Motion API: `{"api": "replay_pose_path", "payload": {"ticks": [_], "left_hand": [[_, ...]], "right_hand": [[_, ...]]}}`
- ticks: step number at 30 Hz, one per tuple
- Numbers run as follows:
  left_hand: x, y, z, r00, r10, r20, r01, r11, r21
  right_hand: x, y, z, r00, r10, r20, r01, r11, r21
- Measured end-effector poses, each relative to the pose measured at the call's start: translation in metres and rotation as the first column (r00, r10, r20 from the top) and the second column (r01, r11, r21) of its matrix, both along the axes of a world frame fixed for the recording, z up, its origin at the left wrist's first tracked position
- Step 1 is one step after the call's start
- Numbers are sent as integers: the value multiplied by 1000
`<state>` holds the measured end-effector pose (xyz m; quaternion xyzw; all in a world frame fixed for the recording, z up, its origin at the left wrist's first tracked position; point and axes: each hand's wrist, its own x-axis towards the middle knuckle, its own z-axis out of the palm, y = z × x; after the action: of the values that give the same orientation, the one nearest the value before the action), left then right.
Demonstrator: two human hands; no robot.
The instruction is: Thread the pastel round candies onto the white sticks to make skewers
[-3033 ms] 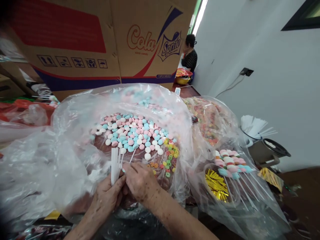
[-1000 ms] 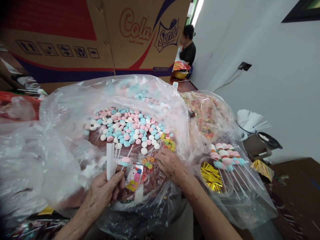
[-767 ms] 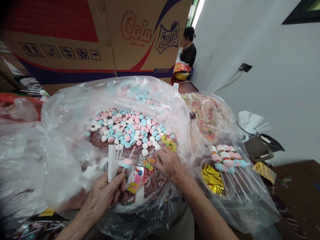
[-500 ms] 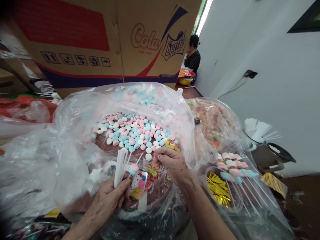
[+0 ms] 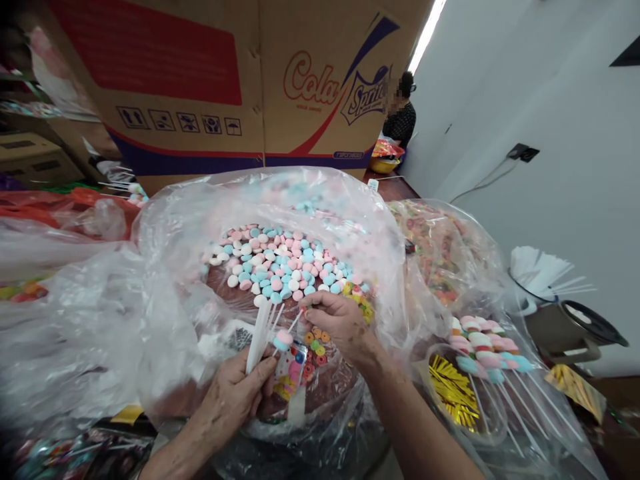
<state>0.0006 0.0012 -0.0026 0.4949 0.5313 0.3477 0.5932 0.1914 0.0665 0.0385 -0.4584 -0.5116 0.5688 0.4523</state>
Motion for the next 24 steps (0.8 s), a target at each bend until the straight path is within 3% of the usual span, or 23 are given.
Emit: {"api": "replay_pose_path", "payload": {"ticks": [8, 12, 15, 19, 21, 24], "left_hand": [[-1, 1, -1, 999, 7, -39, -6, 1000, 24], [-1, 1, -6, 999, 22, -28, -21, 999, 35], [-1, 1, -7, 999, 31, -15, -31, 999, 24], [-1, 1, -9, 999, 31, -21, -30, 999, 17], [-1, 1, -12, 999, 30, -32, -28, 998, 51], [-2, 2, -13, 998, 40, -50, -35, 994, 105]], "right_hand": [[6, 4, -11, 990, 4, 138, -15, 997, 78], [9, 5, -9, 967, 20, 256, -73, 977, 199], [12, 8, -1, 911, 30, 412, -185, 922, 341], [16, 12, 14, 796, 11, 605, -381, 785, 488], [18, 12, 19, 740, 8, 672, -462, 733, 499], [21, 12, 18, 688, 4, 726, -508, 717, 477]]}}
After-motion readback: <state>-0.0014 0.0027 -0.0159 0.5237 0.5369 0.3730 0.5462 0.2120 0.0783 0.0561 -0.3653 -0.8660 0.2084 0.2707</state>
